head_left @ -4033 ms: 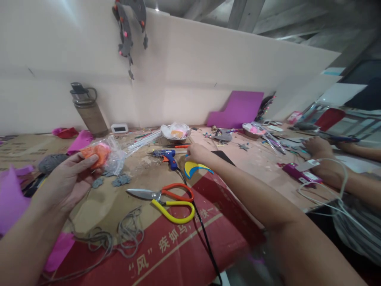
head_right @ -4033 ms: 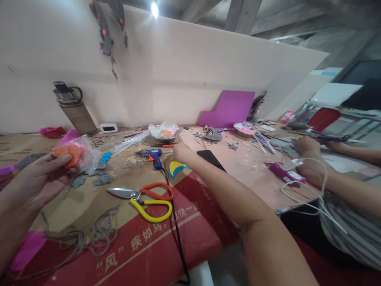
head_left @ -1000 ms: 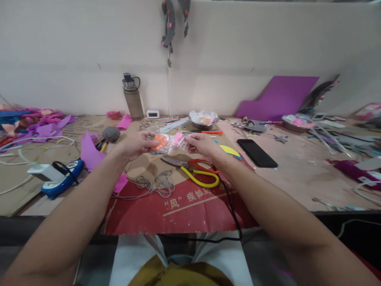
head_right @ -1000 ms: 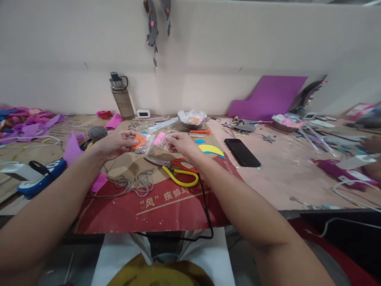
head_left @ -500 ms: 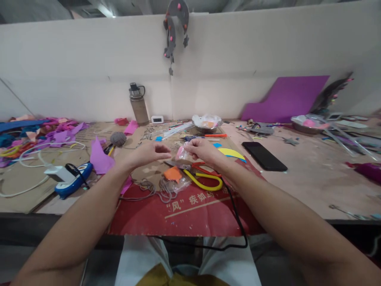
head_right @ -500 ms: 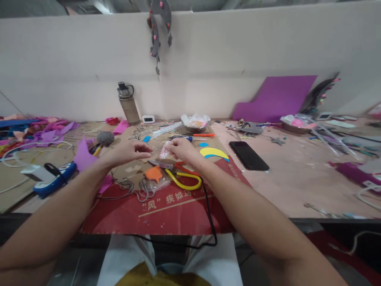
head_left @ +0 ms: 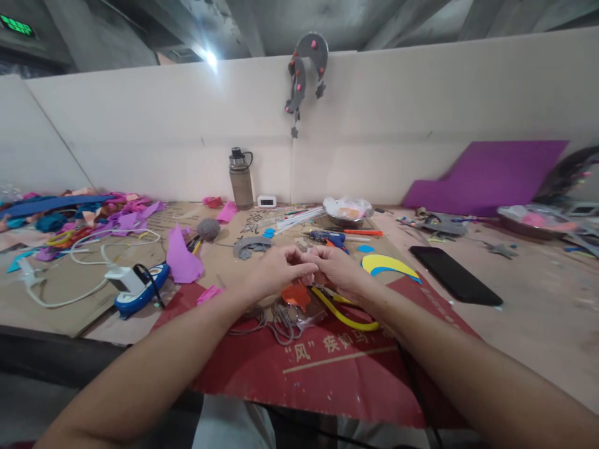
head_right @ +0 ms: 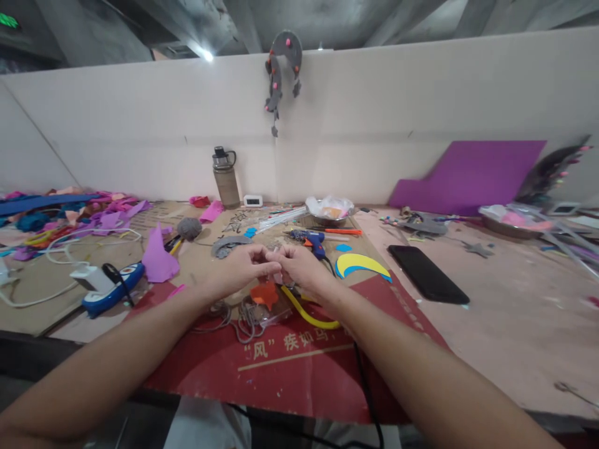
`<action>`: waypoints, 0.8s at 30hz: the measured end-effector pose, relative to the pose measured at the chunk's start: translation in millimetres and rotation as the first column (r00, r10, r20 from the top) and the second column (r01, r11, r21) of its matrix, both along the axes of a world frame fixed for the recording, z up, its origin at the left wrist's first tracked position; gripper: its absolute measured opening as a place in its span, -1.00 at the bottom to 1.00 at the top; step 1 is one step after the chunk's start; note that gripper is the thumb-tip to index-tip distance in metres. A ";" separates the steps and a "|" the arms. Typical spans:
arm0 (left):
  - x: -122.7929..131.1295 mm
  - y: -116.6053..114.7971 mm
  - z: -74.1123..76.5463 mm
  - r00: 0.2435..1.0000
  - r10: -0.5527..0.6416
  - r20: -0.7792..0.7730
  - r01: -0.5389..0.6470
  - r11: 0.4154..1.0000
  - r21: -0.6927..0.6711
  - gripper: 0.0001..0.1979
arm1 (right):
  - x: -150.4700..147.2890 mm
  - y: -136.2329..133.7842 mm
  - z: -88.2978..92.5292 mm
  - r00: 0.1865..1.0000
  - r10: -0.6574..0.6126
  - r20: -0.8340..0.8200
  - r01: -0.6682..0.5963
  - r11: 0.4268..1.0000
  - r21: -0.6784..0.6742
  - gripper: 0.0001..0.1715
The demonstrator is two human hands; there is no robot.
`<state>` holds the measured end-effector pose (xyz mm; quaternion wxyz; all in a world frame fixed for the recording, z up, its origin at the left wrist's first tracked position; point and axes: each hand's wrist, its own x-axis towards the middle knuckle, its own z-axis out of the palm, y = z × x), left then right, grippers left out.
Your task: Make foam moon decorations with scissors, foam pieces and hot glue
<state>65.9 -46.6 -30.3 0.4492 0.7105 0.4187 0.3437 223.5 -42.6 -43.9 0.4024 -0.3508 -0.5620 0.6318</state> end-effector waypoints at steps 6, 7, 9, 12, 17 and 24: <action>-9.3 6.2 4.0 0.983 -0.119 0.139 0.135 0.984 -0.115 -0.71 | 0.4 -0.8 3.5 0.999 0.005 -0.036 -0.006 1.000 -0.030 -0.48; -11.1 7.2 5.8 0.983 -0.122 0.139 0.139 0.983 -0.123 -0.71 | 1.6 0.5 3.8 0.999 -0.008 -0.033 0.008 1.000 -0.019 -0.48; -14.4 9.2 9.3 0.985 -0.107 0.137 0.126 0.982 -0.138 -0.70 | 5.1 4.3 3.7 0.998 -0.050 -0.046 0.050 0.999 -0.003 -0.45; -17.2 11.4 13.4 0.982 -0.075 0.174 0.103 0.982 -0.160 -0.68 | 10.3 10.3 2.6 0.994 -0.092 -0.053 0.092 0.996 0.008 -0.43; -12.6 9.2 16.1 0.984 -0.131 0.121 0.149 0.977 -0.152 -0.61 | 6.8 11.6 0.5 0.992 -0.126 0.000 0.126 0.991 0.038 -0.43; -8.7 5.7 17.3 0.993 -0.115 0.020 0.117 0.988 -0.098 -0.78 | -3.6 6.8 -0.2 0.998 0.002 -0.068 -0.003 1.000 -0.017 -0.49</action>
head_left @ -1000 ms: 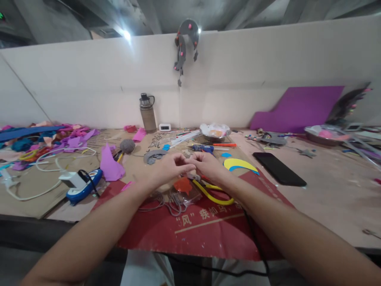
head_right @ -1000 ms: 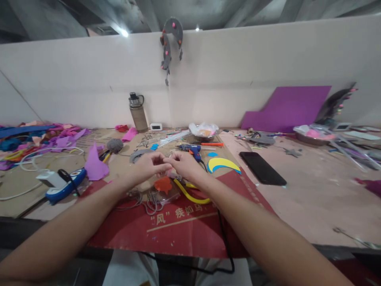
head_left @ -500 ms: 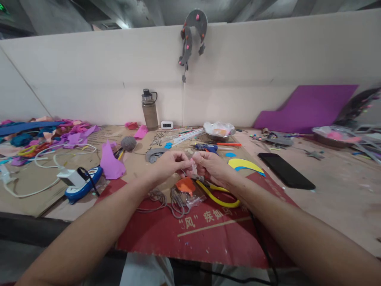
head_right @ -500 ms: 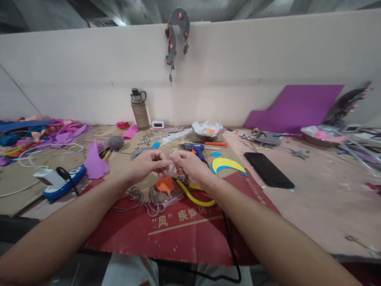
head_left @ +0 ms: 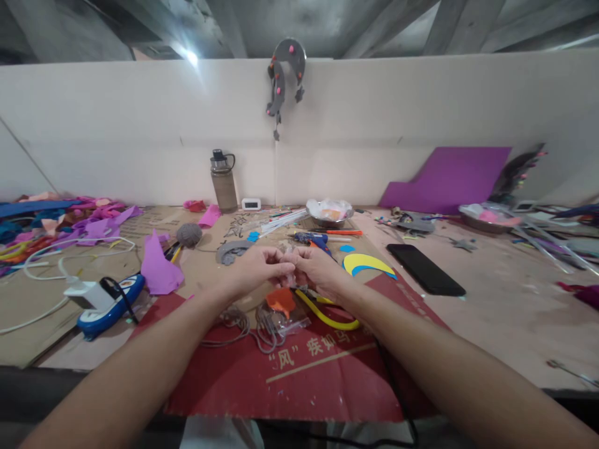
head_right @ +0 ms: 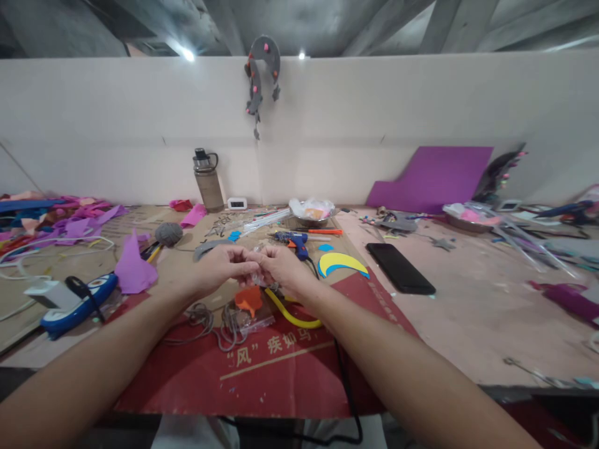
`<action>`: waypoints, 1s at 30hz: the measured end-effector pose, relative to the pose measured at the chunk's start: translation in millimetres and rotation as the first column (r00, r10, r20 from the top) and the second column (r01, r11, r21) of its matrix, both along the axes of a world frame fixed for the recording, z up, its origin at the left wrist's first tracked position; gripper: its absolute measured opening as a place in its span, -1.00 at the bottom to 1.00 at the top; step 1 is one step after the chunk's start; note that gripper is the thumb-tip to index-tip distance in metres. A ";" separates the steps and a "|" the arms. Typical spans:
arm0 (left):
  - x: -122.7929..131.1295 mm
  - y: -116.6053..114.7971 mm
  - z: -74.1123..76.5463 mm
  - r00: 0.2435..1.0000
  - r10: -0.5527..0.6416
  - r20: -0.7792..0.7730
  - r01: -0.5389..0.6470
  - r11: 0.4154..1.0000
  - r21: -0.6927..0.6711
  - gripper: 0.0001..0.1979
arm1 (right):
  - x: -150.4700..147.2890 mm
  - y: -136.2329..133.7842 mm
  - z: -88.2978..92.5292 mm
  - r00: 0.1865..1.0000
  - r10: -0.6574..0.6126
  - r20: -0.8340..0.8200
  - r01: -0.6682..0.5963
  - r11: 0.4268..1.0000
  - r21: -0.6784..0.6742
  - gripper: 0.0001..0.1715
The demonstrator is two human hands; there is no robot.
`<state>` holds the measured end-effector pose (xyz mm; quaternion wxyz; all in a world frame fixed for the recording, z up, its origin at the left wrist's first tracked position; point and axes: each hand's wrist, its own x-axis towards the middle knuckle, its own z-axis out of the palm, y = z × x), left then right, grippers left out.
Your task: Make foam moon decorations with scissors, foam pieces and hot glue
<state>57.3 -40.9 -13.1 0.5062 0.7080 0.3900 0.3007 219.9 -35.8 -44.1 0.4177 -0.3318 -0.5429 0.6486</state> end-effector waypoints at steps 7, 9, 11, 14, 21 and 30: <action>-6.9 2.9 5.3 1.000 -0.023 0.008 0.024 0.999 -0.025 -0.78 | 0.7 0.5 4.1 0.997 -0.050 0.059 0.046 0.997 0.058 -0.44; -7.5 2.7 7.4 1.000 -0.004 0.008 0.004 0.999 -0.036 -0.77 | 0.3 1.2 4.5 0.995 -0.063 0.079 0.057 0.995 0.084 -0.43; -7.4 2.4 8.6 1.000 0.021 -0.003 -0.021 0.999 -0.043 -0.78 | -0.6 2.9 3.9 0.994 -0.059 0.092 0.048 0.993 0.110 -0.43; -7.6 2.4 7.6 0.999 0.042 0.021 -0.041 0.998 -0.054 -0.79 | -2.5 6.1 1.8 0.992 -0.062 0.114 0.045 0.988 0.150 -0.42; -13.7 9.7 1.0 0.981 0.080 0.178 -0.060 0.992 -0.113 -0.74 | -2.0 7.3 3.5 0.995 -0.055 0.084 0.040 0.985 0.167 -0.51; -12.2 13.8 -10.1 0.948 0.312 -0.066 -0.263 0.882 0.391 -0.69 | 3.0 5.0 7.2 0.786 -0.435 0.439 0.136 0.815 0.564 -0.73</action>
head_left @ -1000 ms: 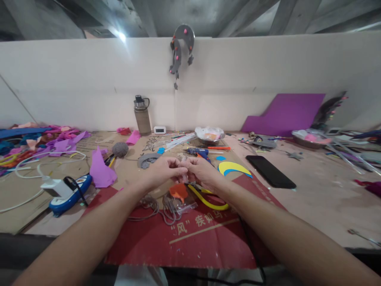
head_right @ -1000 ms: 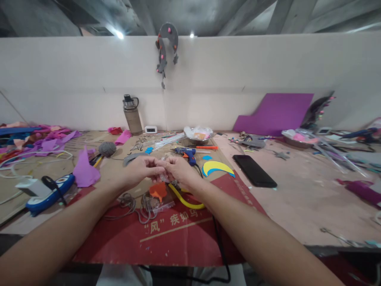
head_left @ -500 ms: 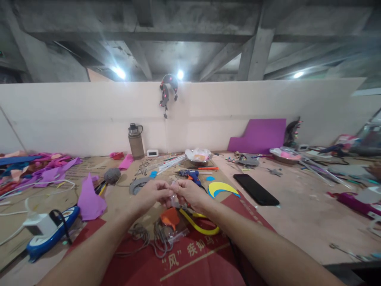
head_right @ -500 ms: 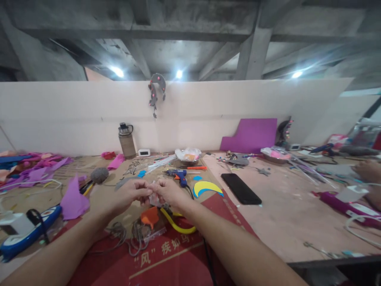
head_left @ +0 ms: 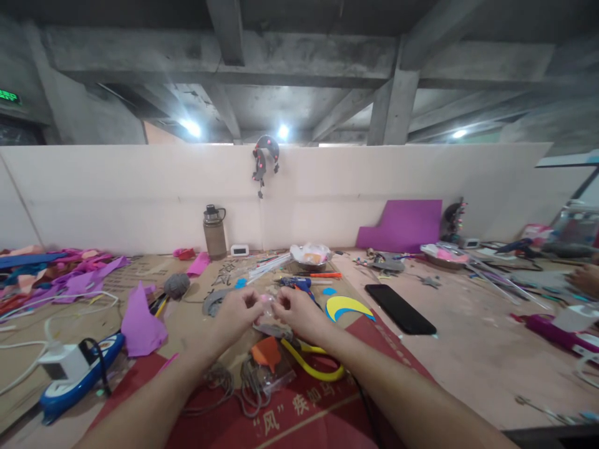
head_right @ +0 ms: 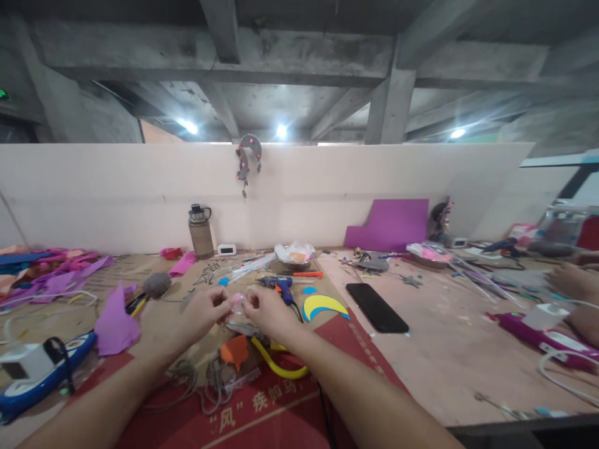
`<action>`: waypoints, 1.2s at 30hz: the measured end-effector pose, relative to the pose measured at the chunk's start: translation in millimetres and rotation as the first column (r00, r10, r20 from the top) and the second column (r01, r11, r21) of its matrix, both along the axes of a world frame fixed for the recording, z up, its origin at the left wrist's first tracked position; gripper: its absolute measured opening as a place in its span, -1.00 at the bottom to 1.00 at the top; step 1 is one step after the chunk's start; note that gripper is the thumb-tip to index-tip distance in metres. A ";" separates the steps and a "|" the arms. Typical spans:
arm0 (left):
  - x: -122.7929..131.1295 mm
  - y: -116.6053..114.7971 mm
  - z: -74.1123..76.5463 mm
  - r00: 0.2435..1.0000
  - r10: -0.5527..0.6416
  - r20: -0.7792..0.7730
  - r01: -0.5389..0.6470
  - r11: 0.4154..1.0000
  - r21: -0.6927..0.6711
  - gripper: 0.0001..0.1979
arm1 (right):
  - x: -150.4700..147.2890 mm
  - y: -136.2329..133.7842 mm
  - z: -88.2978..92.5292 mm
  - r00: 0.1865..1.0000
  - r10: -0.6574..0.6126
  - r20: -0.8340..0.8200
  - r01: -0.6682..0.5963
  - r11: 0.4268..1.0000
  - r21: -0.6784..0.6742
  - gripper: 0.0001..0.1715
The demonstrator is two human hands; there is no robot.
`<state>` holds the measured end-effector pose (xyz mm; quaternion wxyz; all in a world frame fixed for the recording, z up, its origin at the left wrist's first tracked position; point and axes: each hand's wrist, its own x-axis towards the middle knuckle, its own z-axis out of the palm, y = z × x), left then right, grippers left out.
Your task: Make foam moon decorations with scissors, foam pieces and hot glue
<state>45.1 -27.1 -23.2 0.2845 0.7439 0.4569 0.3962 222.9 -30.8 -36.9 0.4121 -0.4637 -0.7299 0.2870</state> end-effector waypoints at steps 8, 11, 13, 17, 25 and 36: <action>0.0 1.4 -3.1 0.997 -0.071 -0.023 0.072 0.993 0.098 -0.64 | -0.3 1.3 0.8 0.933 0.083 -0.349 -0.125 0.987 -0.100 -0.81; -3.1 5.0 -7.5 0.991 -0.080 -0.112 0.095 0.986 0.136 -0.19 | -0.2 0.7 3.4 0.896 0.099 -0.434 -0.183 0.970 -0.158 -0.81; -3.1 5.6 -8.9 0.976 -0.122 -0.182 0.142 0.984 0.105 -0.01 | -0.1 -1.2 5.4 0.875 0.097 -0.474 -0.200 0.965 -0.172 -0.80; 0.8 3.7 -6.1 0.977 -0.130 -0.172 0.143 0.988 0.064 -0.25 | 2.2 -3.3 7.0 0.837 0.093 -0.539 -0.205 0.967 -0.152 -0.75; 2.2 5.0 -0.1 0.955 0.045 -0.293 0.015 0.980 0.199 -0.50 | 14.5 0.3 6.1 0.977 0.111 -0.181 -0.097 0.992 0.085 -0.89; 1.4 -0.4 5.2 0.980 -0.168 -0.106 0.166 0.986 -0.027 -0.48 | 15.2 2.0 5.6 0.989 0.147 -0.027 -0.144 0.986 0.082 -0.66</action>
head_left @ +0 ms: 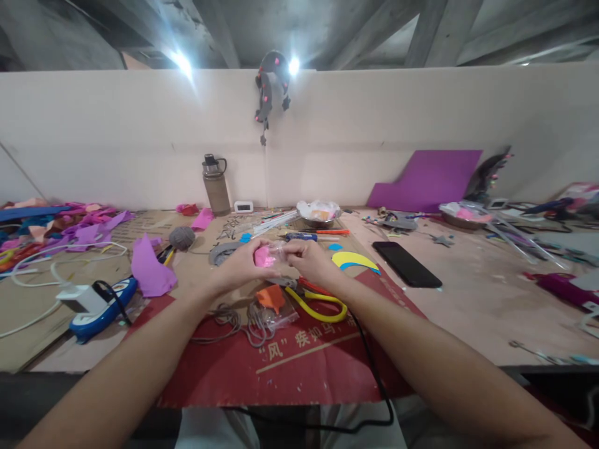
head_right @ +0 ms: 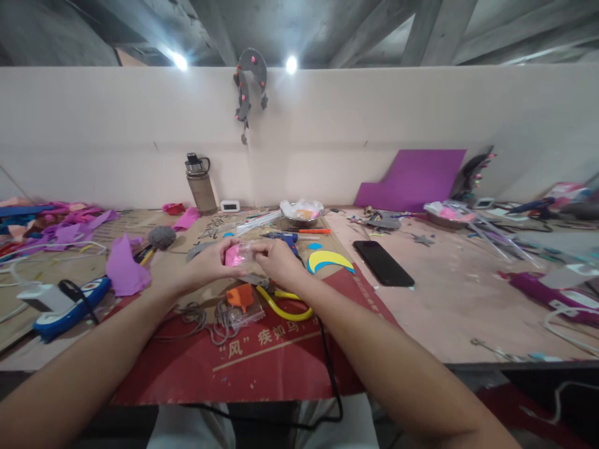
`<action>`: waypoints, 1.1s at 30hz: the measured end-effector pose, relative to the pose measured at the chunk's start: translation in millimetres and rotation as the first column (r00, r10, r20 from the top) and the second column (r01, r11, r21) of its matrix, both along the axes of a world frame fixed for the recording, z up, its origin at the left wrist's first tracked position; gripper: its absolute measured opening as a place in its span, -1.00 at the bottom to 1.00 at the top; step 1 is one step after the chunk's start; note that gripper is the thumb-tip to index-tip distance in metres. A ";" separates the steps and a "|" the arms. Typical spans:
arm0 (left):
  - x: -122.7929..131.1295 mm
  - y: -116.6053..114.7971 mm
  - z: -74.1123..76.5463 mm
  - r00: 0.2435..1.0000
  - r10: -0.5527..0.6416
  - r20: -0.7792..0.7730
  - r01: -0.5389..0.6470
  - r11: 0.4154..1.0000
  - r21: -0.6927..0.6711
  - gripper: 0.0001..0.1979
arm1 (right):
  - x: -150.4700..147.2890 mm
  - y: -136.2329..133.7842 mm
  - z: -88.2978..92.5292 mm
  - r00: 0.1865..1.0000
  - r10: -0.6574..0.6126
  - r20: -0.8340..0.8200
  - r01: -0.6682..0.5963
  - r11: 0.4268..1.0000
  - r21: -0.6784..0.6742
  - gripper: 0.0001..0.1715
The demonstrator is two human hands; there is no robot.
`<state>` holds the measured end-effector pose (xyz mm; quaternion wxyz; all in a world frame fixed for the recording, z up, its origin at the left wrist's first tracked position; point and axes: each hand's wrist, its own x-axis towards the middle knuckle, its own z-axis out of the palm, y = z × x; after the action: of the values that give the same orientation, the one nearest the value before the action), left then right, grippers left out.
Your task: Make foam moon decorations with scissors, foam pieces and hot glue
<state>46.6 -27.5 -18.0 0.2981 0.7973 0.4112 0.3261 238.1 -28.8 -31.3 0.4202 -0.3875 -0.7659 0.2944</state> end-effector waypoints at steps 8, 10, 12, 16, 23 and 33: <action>-1.1 4.0 -1.1 0.929 0.006 0.370 0.129 0.932 -0.340 -0.57 | 4.3 7.3 -5.7 0.987 -0.051 -0.153 0.024 0.985 -0.173 -0.68; 0.1 4.8 -1.1 0.918 0.049 0.394 0.111 0.922 -0.372 -0.57 | 3.8 6.8 -6.9 0.984 -0.054 -0.172 0.005 0.961 -0.275 -0.74; 1.2 4.7 -1.1 0.912 0.070 0.403 0.109 0.907 -0.406 -0.56 | 4.2 6.1 -6.9 0.984 -0.038 -0.171 -0.019 0.948 -0.318 -0.78; 0.8 4.6 -2.8 0.931 0.061 0.361 0.114 0.889 -0.444 -0.58 | 6.7 5.7 -4.6 0.989 -0.020 -0.149 -0.023 0.959 -0.281 -0.65; -1.6 10.2 -6.8 0.916 0.113 0.386 0.087 0.881 -0.465 -0.56 | 7.4 5.7 -3.3 0.983 0.089 -0.162 -0.118 0.976 -0.181 -0.76; 0.6 6.5 -1.3 0.894 0.163 0.417 0.090 0.847 -0.525 -0.62 | 5.8 3.0 -1.6 0.999 0.000 0.048 -0.005 0.995 0.095 -0.84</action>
<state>47.2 -21.0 -19.3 0.5863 0.5788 0.4212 0.3792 243.9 -25.7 -32.9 0.4195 -0.3730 -0.7893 0.2487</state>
